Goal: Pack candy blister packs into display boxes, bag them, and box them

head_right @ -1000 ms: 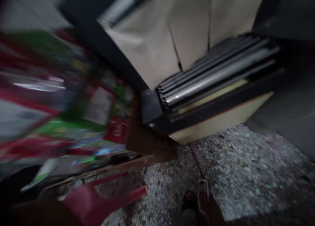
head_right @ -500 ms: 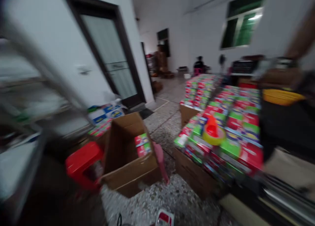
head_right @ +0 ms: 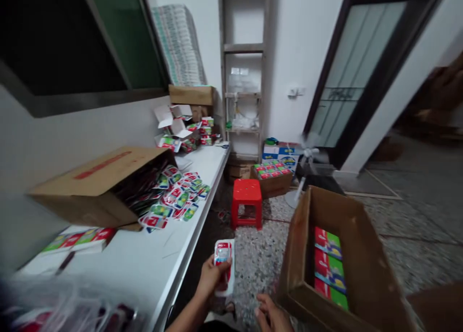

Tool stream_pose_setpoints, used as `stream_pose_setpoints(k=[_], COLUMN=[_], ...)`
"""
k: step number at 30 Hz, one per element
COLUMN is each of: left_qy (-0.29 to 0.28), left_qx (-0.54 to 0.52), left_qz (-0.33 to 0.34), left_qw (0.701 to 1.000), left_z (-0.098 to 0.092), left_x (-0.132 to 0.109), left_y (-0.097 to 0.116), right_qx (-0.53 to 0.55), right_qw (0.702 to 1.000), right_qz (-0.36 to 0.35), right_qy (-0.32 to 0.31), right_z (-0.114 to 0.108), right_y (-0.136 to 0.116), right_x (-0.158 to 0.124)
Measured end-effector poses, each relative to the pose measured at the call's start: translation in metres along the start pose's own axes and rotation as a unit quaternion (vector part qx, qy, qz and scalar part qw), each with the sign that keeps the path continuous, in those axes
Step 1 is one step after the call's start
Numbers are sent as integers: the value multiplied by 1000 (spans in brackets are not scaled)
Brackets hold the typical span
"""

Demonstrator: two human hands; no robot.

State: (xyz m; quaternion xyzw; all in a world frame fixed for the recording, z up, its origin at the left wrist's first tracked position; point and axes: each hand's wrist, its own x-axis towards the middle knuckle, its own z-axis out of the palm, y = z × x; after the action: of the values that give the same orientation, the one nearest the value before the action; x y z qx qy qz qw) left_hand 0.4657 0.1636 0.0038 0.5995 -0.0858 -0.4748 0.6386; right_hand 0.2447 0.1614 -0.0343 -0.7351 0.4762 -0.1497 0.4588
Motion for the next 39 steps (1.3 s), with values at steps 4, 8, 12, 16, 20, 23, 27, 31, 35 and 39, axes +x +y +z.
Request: stream_pose_setpoints(k=[4, 8, 12, 16, 20, 23, 27, 31, 35, 39], left_qy=[100, 219, 304, 370, 421, 470, 563, 556, 490, 370], left_qx=[-44, -87, -92, -37, 79, 175, 281, 381, 457, 500], left_qz=[-14, -25, -30, 2, 40, 48, 26, 77, 168, 256], left_qw=[994, 971, 948, 928, 903, 864, 777, 734, 723, 739], left_z=[-44, -59, -60, -67, -86, -109, -135, -137, -122, -91], left_x=[53, 89, 127, 174, 223, 258, 285, 302, 316, 329], left_y=[35, 41, 47, 84, 138, 168, 171, 147, 127, 99], right_qx=[-30, -49, -58, -71, -75, -80, -98, -108, -138, -148], right_qw=[995, 986, 974, 970, 976, 980, 984, 983, 975, 967], right_qz=[-63, -85, -97, -97, -82, -59, -12, 15, 37, 26], right_qy=[-70, -138, -198, -210, -185, -174, -146, -147, -172, -206], right_z=[20, 20, 13, -1, -24, -37, -40, -29, -9, 7], right_y=[-34, -43, -24, -18, -36, -36, -12, 4, -1, -13], right_x=[56, 88, 125, 163, 185, 198, 209, 224, 253, 299])
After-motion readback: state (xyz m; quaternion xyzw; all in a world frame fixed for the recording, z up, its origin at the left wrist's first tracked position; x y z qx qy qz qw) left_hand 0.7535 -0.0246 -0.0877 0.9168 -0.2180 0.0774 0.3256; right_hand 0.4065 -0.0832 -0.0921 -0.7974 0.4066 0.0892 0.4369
